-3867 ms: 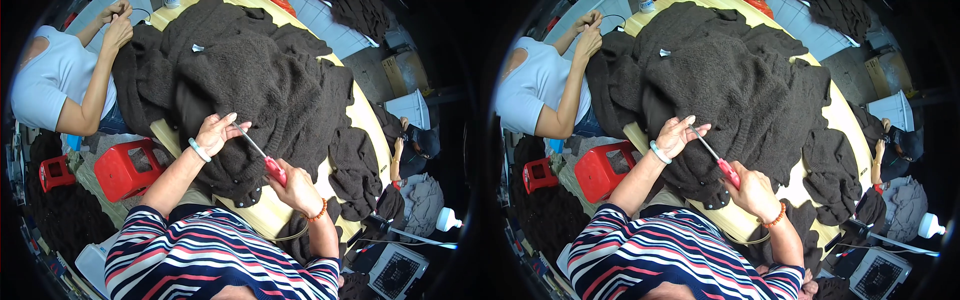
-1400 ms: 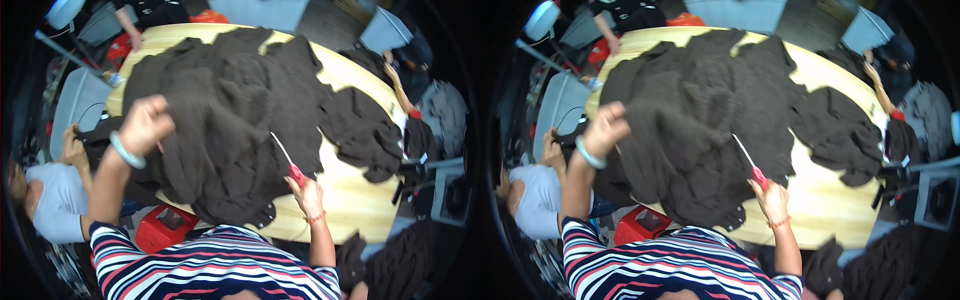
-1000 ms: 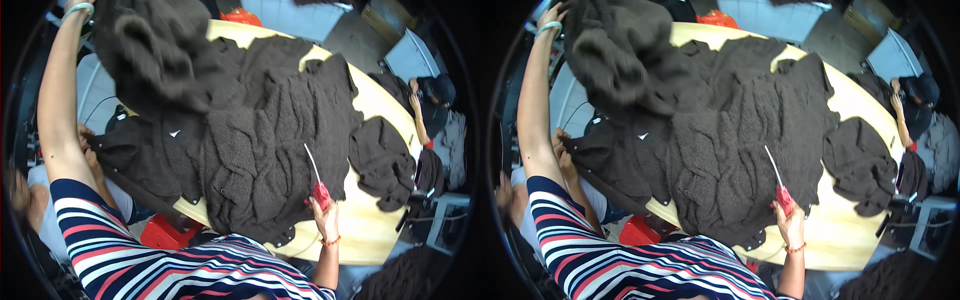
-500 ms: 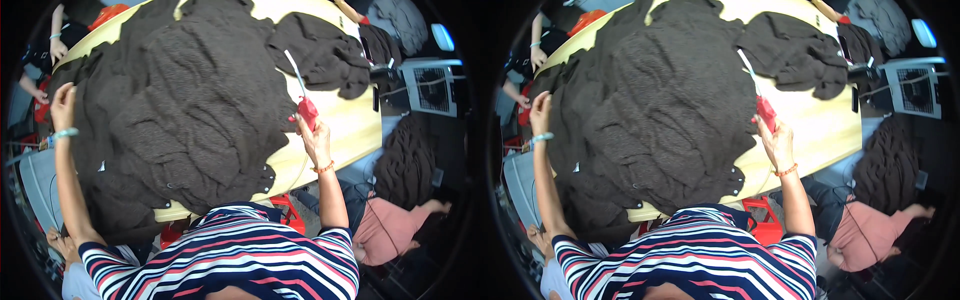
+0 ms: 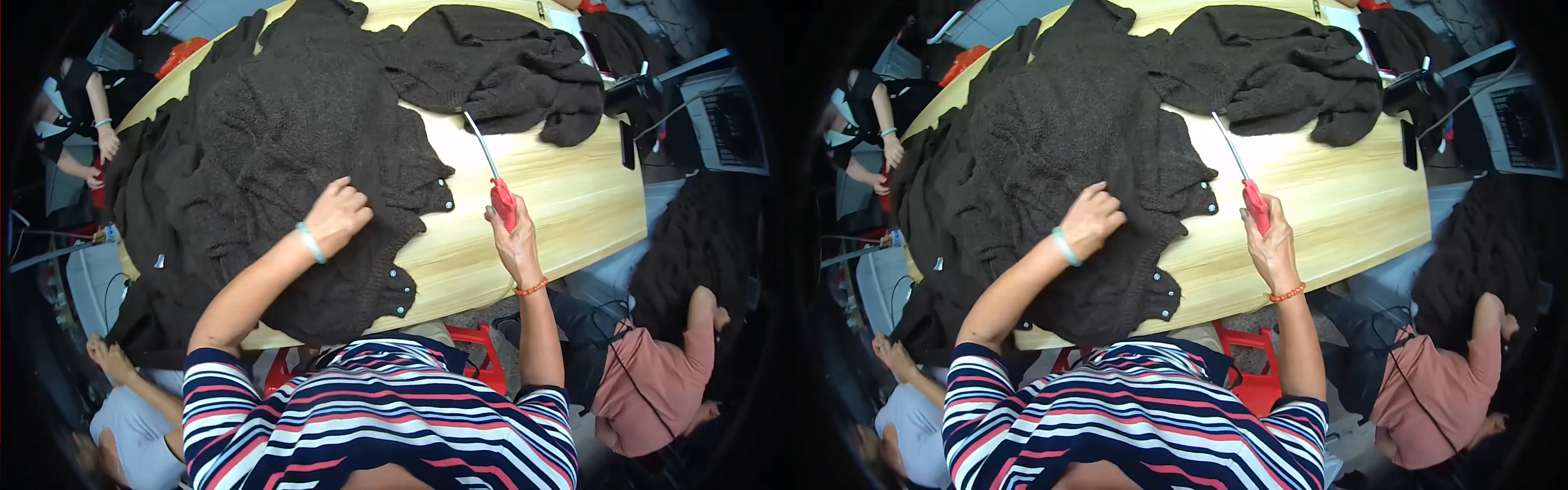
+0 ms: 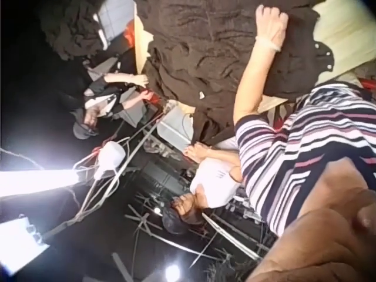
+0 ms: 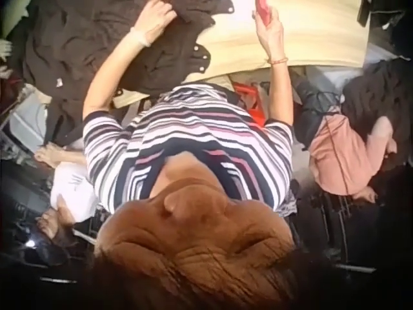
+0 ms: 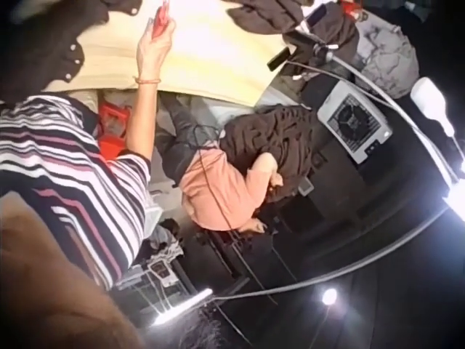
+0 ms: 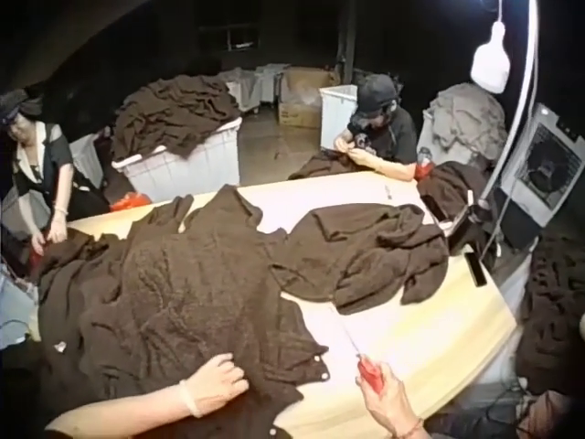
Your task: Trimming excess threads from dark brown garments using a pair of scissors on a workbench.
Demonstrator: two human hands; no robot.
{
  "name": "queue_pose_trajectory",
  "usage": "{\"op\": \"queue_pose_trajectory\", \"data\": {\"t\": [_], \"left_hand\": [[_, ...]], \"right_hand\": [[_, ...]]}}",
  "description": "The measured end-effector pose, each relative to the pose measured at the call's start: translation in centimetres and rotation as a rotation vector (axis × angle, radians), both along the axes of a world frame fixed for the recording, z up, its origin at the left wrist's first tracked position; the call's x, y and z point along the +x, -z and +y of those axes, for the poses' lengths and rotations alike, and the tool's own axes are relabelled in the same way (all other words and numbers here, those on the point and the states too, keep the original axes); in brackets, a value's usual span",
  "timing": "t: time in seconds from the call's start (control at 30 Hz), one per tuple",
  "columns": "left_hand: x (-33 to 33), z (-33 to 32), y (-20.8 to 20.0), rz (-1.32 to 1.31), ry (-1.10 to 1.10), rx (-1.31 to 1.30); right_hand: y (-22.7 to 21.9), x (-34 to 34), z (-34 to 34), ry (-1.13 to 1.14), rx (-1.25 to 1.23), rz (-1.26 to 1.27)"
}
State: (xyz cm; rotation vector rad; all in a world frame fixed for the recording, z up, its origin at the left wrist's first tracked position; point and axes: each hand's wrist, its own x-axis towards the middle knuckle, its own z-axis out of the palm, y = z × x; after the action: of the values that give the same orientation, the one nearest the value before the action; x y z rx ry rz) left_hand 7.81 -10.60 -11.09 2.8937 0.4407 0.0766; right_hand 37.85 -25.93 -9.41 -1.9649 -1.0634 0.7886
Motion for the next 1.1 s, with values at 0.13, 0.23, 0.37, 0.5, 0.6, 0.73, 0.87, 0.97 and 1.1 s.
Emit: {"op": "queue_pose_trajectory", "data": {"t": [0.13,0.23,0.37,0.5,0.6,0.73,0.87,0.97,1.1], "left_hand": [[-7.0,-0.9,-7.4,0.076,-0.266,-0.126],[-7.2,-4.7,-9.7,0.060,-0.456,-0.129],[0.0,-6.0,-7.1,-0.049,-0.337,0.019],[4.5,-1.9,-0.5,0.191,-0.273,0.361],[2.1,1.2,-2.0,0.351,-0.242,0.223],[-8.1,-2.2,-10.8,0.042,-0.355,0.348],[-22.0,-7.6,-12.4,0.418,-0.745,0.331],[-25.9,-10.3,-9.1,0.718,-0.982,0.398],[-16.6,-11.0,-10.2,-0.047,-0.866,0.519]], "right_hand": [[1.1,2.1,-1.8,-0.122,-0.108,0.013],[2.2,2.5,-2.2,-0.183,-0.156,0.027],[2.4,2.0,-1.2,-0.270,-0.099,-0.016],[1.2,1.1,-1.2,-0.329,-0.032,0.027],[0.7,1.6,-2.3,-0.330,0.003,0.025],[0.5,1.9,-4.4,-0.311,-0.118,-0.003],[0.2,-0.2,-5.7,-0.318,-0.115,-0.033],[-0.2,-2.5,-6.0,-0.382,-0.077,-0.050],[-1.3,-5.5,-6.3,-0.458,-0.126,-0.124]]}}
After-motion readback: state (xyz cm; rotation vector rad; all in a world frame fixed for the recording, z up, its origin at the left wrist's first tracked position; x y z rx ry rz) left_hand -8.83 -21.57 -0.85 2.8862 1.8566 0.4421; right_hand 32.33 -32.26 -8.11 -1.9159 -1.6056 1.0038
